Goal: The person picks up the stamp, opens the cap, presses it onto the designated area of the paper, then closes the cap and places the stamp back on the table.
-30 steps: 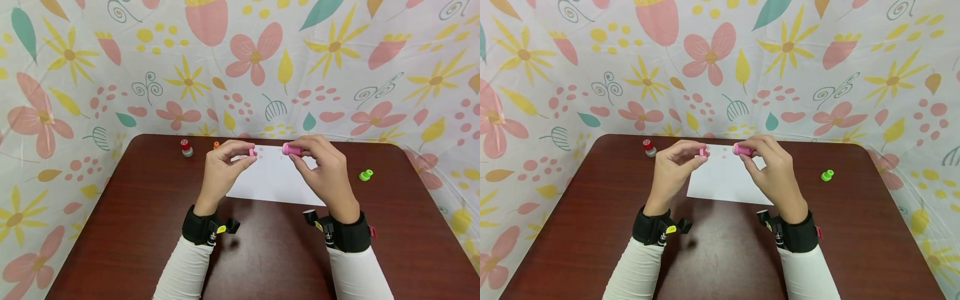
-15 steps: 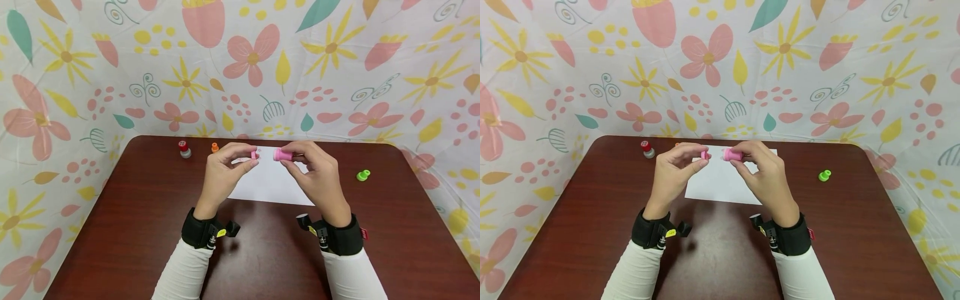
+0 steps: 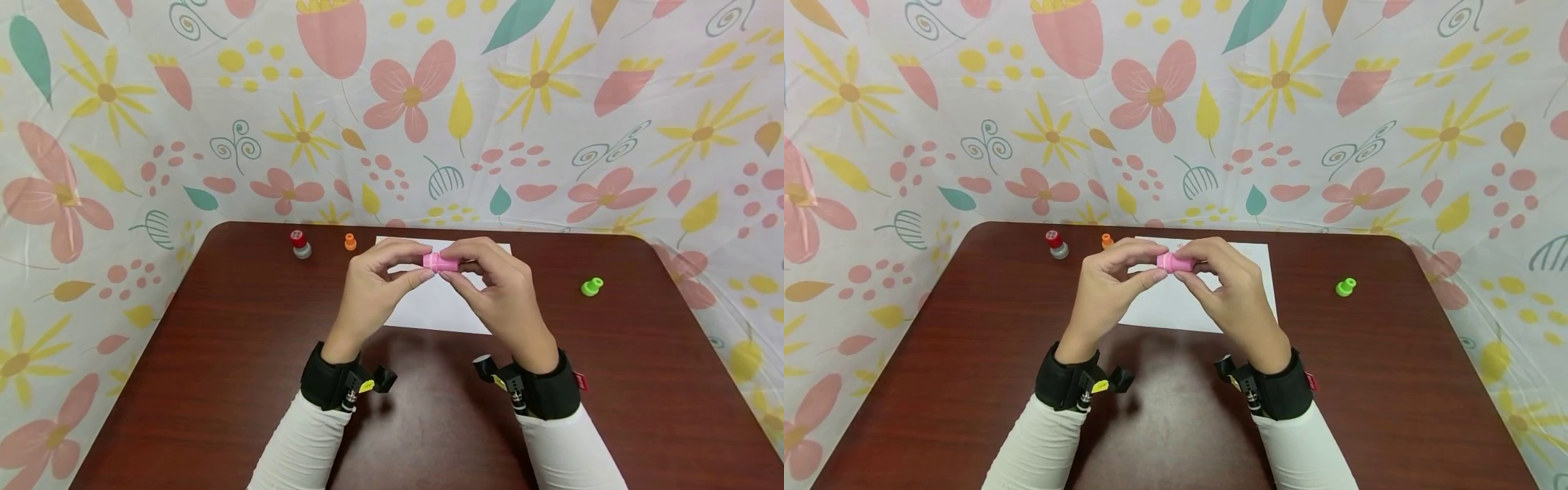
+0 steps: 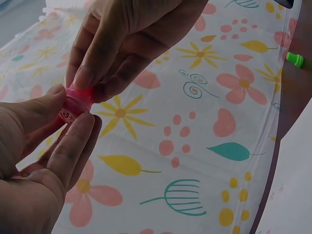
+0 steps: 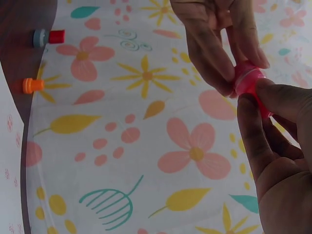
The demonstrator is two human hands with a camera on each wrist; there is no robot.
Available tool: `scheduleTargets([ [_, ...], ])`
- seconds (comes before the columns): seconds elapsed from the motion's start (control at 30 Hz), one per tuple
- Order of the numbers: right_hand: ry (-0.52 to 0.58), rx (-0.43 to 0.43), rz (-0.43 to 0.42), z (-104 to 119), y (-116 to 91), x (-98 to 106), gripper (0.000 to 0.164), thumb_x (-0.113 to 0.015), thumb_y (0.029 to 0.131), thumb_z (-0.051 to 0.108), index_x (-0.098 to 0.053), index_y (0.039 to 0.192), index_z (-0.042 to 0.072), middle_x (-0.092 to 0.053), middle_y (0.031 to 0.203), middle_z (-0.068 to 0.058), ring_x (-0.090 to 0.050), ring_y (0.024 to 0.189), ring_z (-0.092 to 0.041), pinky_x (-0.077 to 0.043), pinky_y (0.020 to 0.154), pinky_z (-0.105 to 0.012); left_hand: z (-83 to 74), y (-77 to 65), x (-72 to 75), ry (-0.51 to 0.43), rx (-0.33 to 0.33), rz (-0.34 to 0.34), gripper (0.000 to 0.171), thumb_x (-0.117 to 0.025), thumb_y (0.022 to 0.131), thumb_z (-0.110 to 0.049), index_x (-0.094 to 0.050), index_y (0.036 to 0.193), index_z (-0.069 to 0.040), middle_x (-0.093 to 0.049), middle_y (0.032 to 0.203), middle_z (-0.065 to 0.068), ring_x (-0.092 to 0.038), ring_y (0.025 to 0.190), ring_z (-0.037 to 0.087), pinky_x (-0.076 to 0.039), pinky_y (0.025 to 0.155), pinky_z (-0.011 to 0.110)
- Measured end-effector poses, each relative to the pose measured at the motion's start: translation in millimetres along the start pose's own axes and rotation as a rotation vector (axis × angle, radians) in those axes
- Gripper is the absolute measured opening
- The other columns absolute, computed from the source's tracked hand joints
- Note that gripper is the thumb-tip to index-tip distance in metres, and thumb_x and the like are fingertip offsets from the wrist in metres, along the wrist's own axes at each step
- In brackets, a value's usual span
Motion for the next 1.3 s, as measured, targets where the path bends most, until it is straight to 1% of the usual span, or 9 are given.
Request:
scheduleTargets([
  [0.27,0.010,0.001,-0.016,3.5,0.2,-0.2,0.045,-0.084,0.070,-0.018,-0.074,0.110,-0.001,-0.074,0.103,-0.009,-0.069,0.094,-0.012,-0.057,0.088,-0.016,1.0,-1.1,-4.4,-0.018,0.002,0.004,0.030,-0.080,0.085,0.006,-0.075,0.115,0.004,-0.072,0.113,0.018,-0.072,0.101,0.021,-0.063,0.086,0.041],
  [0.4,0.000,0.001,-0.034,3.7,-1.5,-1.1,0.037,-0.084,0.074,-0.013,-0.075,0.107,-0.001,-0.074,0.100,-0.008,-0.070,0.091,-0.011,-0.058,0.087,-0.016,2.1,-2.2,-6.0,-0.031,0.005,-0.012,0.030,-0.079,0.085,0.008,-0.075,0.115,0.006,-0.073,0.111,0.022,-0.072,0.101,0.018,-0.063,0.088,0.041],
  [0.57,-0.028,0.011,-0.022,2.8,-2.1,-3.4,0.033,-0.085,0.076,-0.010,-0.076,0.105,0.001,-0.075,0.099,-0.006,-0.069,0.089,-0.013,-0.057,0.086,-0.015,3.6,-2.5,-5.4,0.015,0.036,-0.004,0.029,-0.079,0.087,0.003,-0.076,0.115,0.004,-0.075,0.110,0.019,-0.073,0.102,0.018,-0.062,0.089,0.039],
  [0.7,-0.088,0.021,0.016,1.3,-2.2,-7.1,0.034,-0.086,0.076,-0.006,-0.076,0.106,0.004,-0.074,0.102,-0.006,-0.067,0.089,-0.015,-0.053,0.083,-0.013,-0.9,-3.4,-4.9,0.179,0.014,0.040,0.029,-0.078,0.090,-0.002,-0.076,0.119,-0.001,-0.076,0.114,0.012,-0.073,0.104,0.017,-0.062,0.088,0.031],
  [0.83,-0.171,0.002,0.049,-1.6,-3.7,-12.0,0.035,-0.087,0.078,-0.001,-0.074,0.110,0.004,-0.073,0.103,-0.007,-0.066,0.087,-0.016,-0.051,0.078,-0.014,-12.9,-6.7,-11.1,0.485,-0.135,0.063,0.037,-0.079,0.088,0.003,-0.072,0.124,0.002,-0.072,0.119,0.012,-0.071,0.108,0.020,-0.060,0.091,0.025],
  [0.9,-0.204,-0.016,0.047,-2.9,-4.2,-12.9,0.039,-0.088,0.077,0.000,-0.070,0.111,0.001,-0.072,0.101,-0.008,-0.068,0.086,-0.017,-0.054,0.079,-0.016,-17.2,-9.1,-18.1,0.646,-0.207,0.066,0.042,-0.079,0.086,0.004,-0.069,0.127,0.004,-0.070,0.121,0.014,-0.069,0.111,0.023,-0.059,0.094,0.028],
  [1.0,-0.231,-0.038,0.027,-3.8,-4.9,-13.0,0.043,-0.090,0.075,0.002,-0.065,0.110,-0.002,-0.073,0.097,-0.008,-0.071,0.083,-0.016,-0.058,0.079,-0.019,-19.5,-11.6,-27.7,0.818,-0.254,0.055,0.044,-0.080,0.086,0.003,-0.068,0.128,0.005,-0.068,0.120,0.015,-0.066,0.111,0.026,-0.058,0.096,0.030],
  [1.1,-0.220,-0.040,0.012,-3.5,-4.5,-13.8,0.043,-0.091,0.074,0.004,-0.063,0.107,-0.002,-0.073,0.095,-0.008,-0.072,0.082,-0.016,-0.060,0.078,-0.022,-18.2,-12.3,-31.9,0.876,-0.254,0.030,0.038,-0.079,0.088,0.002,-0.070,0.125,0.005,-0.067,0.116,0.014,-0.066,0.107,0.024,-0.059,0.093,0.029],
  [1.3,-0.251,-0.018,0.037,-2.2,-3.9,-14.5,0.045,-0.093,0.073,0.009,-0.065,0.106,-0.002,-0.072,0.095,-0.008,-0.072,0.082,-0.016,-0.061,0.076,-0.030,-14.2,-10.0,-25.3,0.867,-0.248,-0.007,0.029,-0.082,0.085,0.003,-0.075,0.113,0.004,-0.066,0.108,0.013,-0.069,0.094,0.021,-0.061,0.084,0.027],
])
Point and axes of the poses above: each hand's wrist, its own y-axis towards the middle knuckle, its own x-axis out of the back of the hand, z = x × y, the point moved 6 cm from there along y, towards the middle knuckle
